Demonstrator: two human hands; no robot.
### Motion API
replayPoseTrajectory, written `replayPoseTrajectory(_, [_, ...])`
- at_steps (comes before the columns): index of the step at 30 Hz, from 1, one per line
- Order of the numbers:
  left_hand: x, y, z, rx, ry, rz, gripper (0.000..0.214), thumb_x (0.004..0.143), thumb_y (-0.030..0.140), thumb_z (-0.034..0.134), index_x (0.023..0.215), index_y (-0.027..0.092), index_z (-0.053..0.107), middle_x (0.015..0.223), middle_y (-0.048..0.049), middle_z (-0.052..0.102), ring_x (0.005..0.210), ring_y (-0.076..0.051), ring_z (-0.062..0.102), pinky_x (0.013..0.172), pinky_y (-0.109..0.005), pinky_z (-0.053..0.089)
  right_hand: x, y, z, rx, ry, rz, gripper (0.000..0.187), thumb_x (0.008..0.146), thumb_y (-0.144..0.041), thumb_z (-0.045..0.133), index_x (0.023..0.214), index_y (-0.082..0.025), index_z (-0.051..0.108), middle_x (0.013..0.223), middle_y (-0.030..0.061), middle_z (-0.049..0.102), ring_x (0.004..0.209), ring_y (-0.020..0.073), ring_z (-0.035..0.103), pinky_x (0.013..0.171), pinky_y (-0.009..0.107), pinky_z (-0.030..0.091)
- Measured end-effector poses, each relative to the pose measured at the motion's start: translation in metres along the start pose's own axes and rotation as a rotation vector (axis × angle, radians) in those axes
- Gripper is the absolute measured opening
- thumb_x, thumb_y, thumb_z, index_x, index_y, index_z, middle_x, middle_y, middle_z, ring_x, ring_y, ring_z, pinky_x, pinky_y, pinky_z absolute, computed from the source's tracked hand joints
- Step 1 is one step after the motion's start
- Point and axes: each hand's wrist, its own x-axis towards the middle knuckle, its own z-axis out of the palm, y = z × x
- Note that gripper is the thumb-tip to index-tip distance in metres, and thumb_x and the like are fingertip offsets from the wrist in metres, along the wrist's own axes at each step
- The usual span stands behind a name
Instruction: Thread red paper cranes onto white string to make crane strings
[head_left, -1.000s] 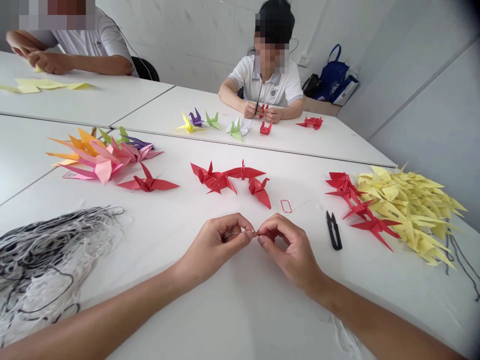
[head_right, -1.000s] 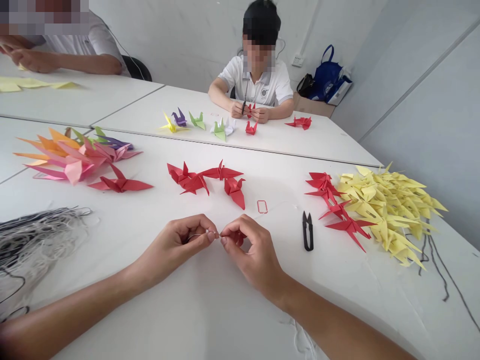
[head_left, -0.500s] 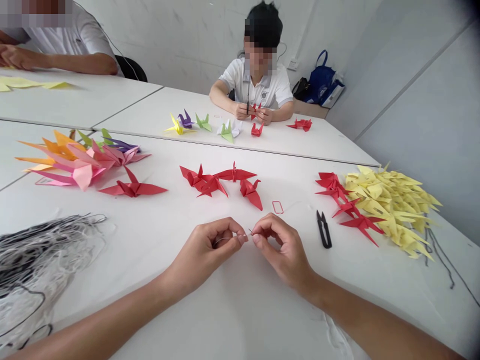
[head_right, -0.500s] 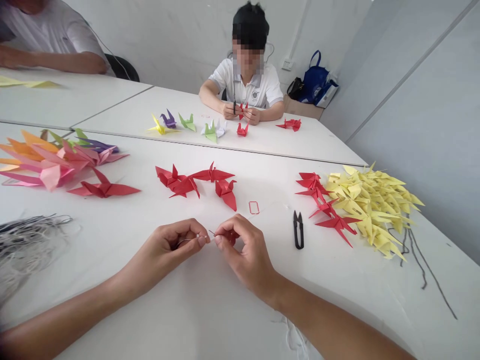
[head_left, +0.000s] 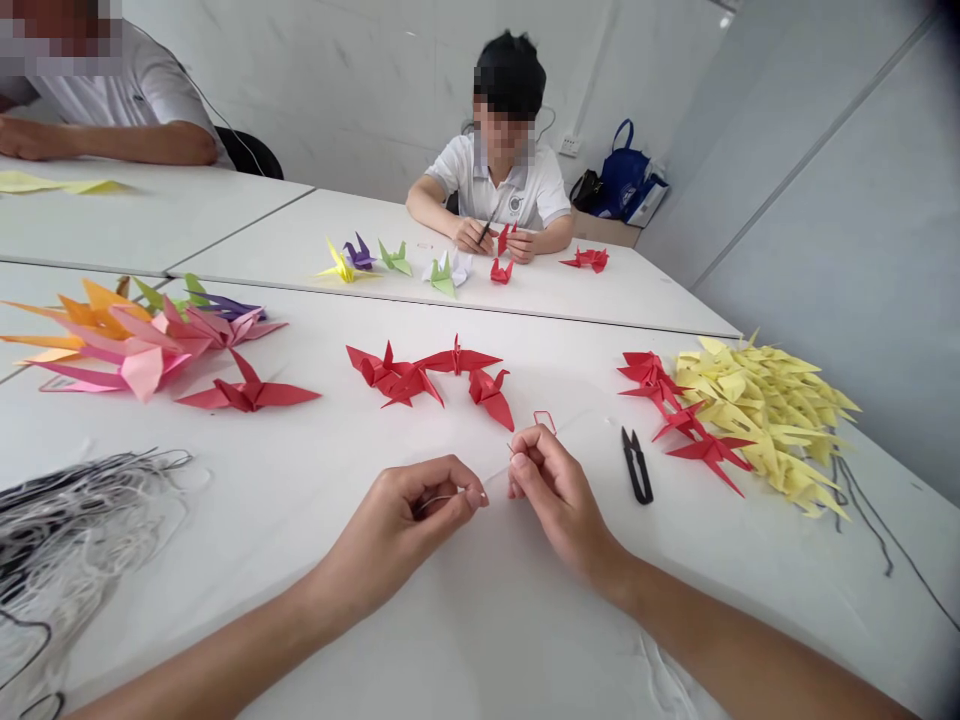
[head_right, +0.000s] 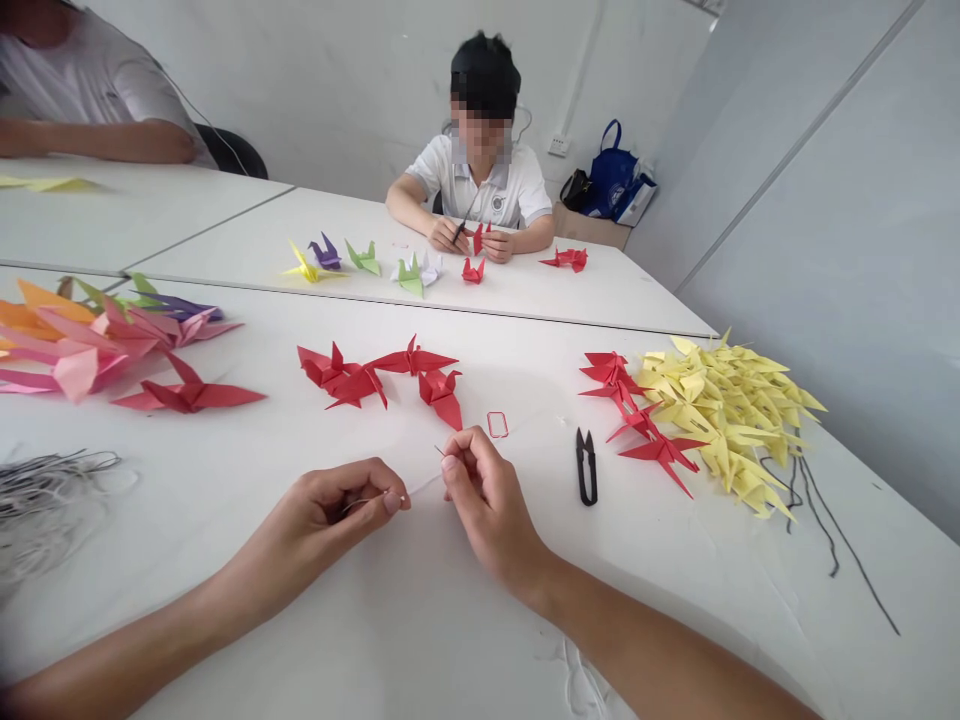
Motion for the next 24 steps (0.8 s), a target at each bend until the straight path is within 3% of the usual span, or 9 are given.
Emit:
replayPoseTrajectory(16, [-0.009,0.014,0.004,0.019,0.067,0.22,0.013,0.087,0.021,0.059,0.079,0.019,0.069,0.079,-0.0024,0.063,0.064,-0.011,0.049,0.057,-0.022,0.039,0.004,-0.002,0.0,0.032,-0.024,0.017,0.019,0.098,-0.038,0.048,0.089,-0.022,0.048,0.076,-0.0036,0.043,0.068,0.012,0.047,0.065,0.025,0.042])
replayPoseTrajectory(20, [-0.023,0.035,0.008,-0.068,0.043,0.249,0.012,0.086,0.022,0.063,0.077,0.02,0.07,0.079,-0.0026,0.065,0.064,-0.011,0.052,0.057,-0.023,0.042,0.006,0.003,0.0,0.088,0.025,0.002,0.018,0.097,-0.038,0.049,0.089,-0.022,0.049,0.071,-0.0048,0.043,0.064,0.012,0.047,0.064,0.025,0.043])
replayPoseTrajectory(24, [-0.05,0.068,0.012,-0.156,-0.12,0.377,0.01,0.085,0.02,0.067,0.079,0.024,0.074,0.071,-0.0017,0.067,0.065,-0.013,0.056,0.059,-0.025,0.047,0.006,0.005,0.0,0.143,0.141,-0.046,0.018,0.098,-0.039,0.049,0.091,-0.022,0.05,0.068,-0.005,0.044,0.063,0.0124,0.047,0.065,0.026,0.044])
